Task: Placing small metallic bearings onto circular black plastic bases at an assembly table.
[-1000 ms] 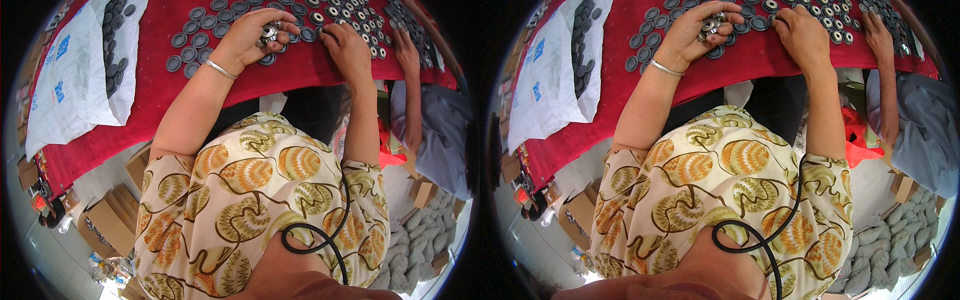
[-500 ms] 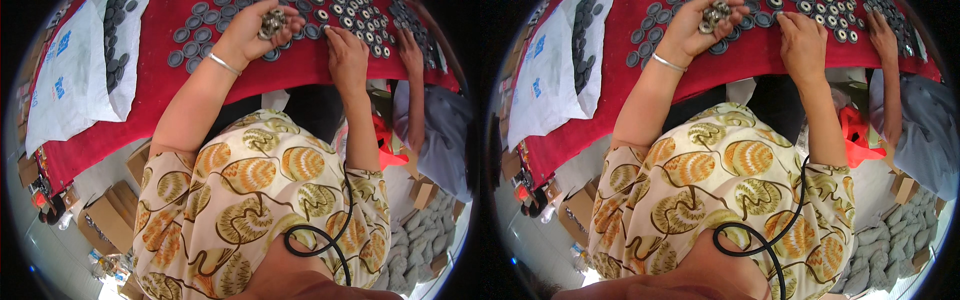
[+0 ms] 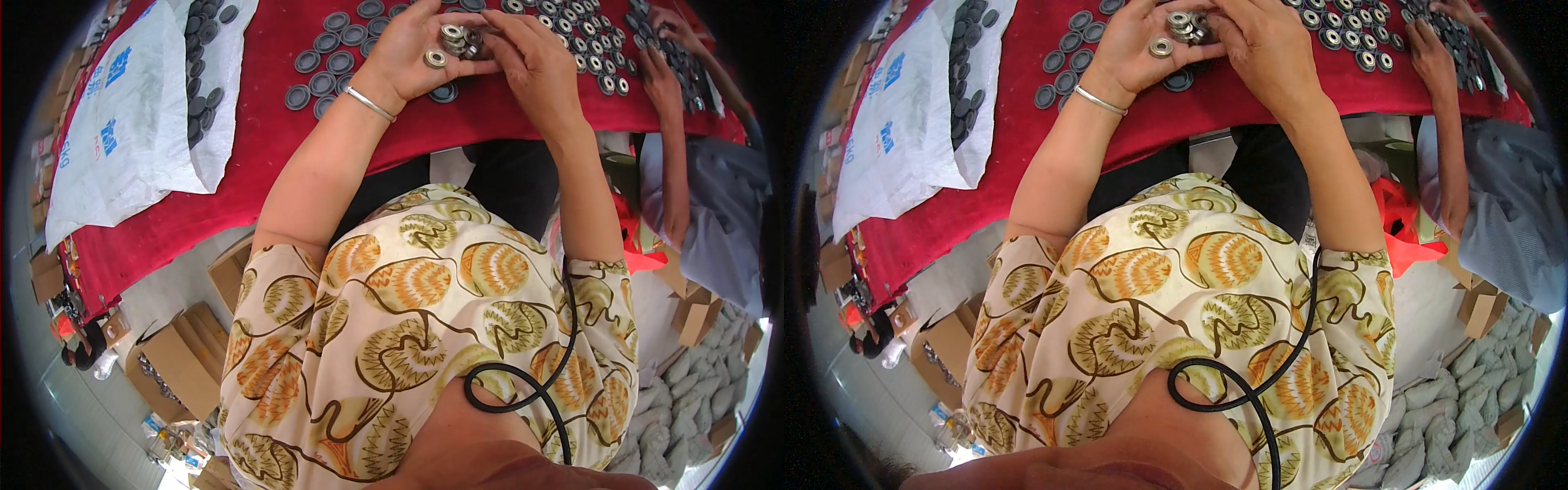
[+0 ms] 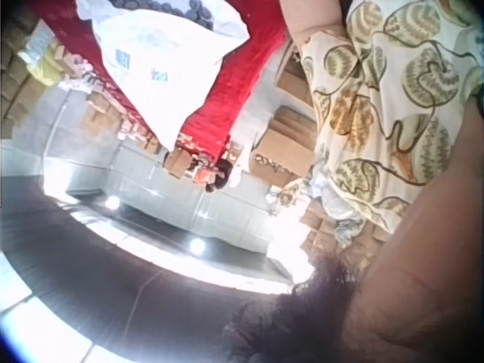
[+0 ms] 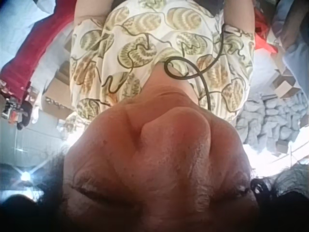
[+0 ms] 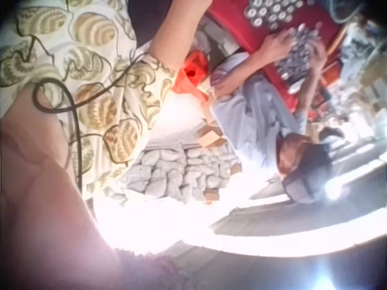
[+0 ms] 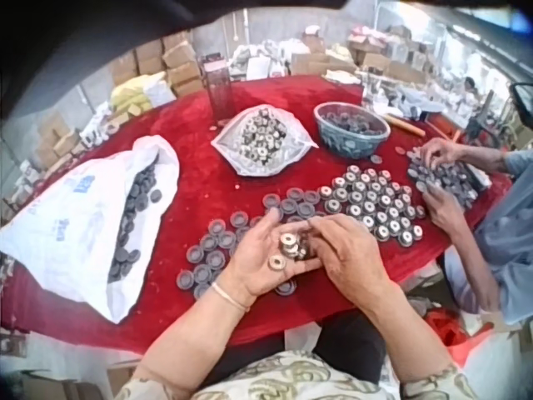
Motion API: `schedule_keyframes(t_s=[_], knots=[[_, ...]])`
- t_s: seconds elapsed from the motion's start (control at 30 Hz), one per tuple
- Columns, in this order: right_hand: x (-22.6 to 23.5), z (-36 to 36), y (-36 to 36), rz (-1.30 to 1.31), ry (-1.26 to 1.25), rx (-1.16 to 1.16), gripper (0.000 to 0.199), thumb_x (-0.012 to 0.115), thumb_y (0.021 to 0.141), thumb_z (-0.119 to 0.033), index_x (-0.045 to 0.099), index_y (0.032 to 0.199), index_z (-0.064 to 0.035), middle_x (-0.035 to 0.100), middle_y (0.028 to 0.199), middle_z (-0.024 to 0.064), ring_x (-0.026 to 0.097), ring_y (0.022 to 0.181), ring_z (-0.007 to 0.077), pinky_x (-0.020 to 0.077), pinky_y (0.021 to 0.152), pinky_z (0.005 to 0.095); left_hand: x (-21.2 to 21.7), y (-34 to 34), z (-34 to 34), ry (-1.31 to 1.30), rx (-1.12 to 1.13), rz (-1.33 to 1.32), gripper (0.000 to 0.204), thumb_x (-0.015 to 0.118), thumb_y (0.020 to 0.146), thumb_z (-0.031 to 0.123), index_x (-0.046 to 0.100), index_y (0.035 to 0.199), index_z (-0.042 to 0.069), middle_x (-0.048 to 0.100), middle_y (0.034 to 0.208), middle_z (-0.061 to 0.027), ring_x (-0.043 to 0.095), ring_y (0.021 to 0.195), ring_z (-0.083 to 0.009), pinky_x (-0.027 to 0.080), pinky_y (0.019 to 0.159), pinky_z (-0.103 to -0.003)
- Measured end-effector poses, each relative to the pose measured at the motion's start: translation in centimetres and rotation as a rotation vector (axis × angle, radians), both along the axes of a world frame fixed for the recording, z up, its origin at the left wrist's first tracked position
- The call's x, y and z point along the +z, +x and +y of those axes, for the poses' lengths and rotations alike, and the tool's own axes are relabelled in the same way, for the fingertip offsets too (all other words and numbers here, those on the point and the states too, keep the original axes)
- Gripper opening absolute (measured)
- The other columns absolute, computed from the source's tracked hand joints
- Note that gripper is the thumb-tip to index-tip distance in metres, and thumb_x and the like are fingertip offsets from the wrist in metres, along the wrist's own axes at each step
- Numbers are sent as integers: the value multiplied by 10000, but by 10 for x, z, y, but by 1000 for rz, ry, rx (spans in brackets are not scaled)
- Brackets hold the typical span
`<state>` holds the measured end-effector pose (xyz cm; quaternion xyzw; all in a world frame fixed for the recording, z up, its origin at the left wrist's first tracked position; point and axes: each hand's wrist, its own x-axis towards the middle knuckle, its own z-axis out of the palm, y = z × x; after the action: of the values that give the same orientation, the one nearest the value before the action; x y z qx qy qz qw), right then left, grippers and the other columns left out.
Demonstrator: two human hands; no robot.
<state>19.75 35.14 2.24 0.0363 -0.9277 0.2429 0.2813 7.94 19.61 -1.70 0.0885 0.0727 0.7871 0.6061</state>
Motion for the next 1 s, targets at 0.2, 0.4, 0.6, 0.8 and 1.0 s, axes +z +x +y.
schedule_keyframes(t_s=[0.2, 0.4, 0.6, 0.8, 1.0], knots=[[3, 9, 0, -98, 188, 159, 319, 696, 893, -67, 714, 1211, -80, 716, 1102, 94, 676, 1004, 313, 536, 856, 387, -10, 2, 2, -29, -78, 29, 715, 313, 1099, 548, 562, 1340, -77, 698, 1228, -207, 686, 1138, -324, 528, 1053, -508], [-1, 10, 6, -7, 246, 157, 321, 704, 881, -70, 708, 1202, -82, 700, 1088, 92, 656, 1001, 324, 517, 888, 406, -11, 0, 0, 1, -35, 3, 729, 324, 1093, 559, 571, 1330, -85, 693, 1238, -220, 688, 1129, -347, 532, 1036, -514], [4, 12, 5, -154, 160, 91, 321, 726, 876, -88, 708, 1195, -75, 687, 1048, 113, 659, 973, 313, 520, 871, 391, -9, 0, 0, 89, -107, 7, 742, 335, 1087, 569, 526, 1370, -90, 668, 1271, -215, 692, 1116, -349, 552, 998, -521], [-3, 17, 9, -274, -163, 80, 280, 728, 910, -103, 711, 1184, -51, 722, 1052, 92, 697, 964, 232, 531, 862, 321, -3, 3, 1, 35, -154, -26, 722, 347, 1089, 554, 517, 1362, -93, 643, 1285, -235, 674, 1143, -376, 526, 1051, -552], [-10, 47, 13, -233, -194, -227, 268, 739, 937, -184, 730, 1166, -45, 754, 1119, 99, 720, 1029, 199, 537, 900, 305, 2, 1, -4, -194, 65, -14, 645, 400, 1094, 487, 544, 1277, -113, 621, 1282, -302, 609, 1223, -474, 494, 1076, -612]])
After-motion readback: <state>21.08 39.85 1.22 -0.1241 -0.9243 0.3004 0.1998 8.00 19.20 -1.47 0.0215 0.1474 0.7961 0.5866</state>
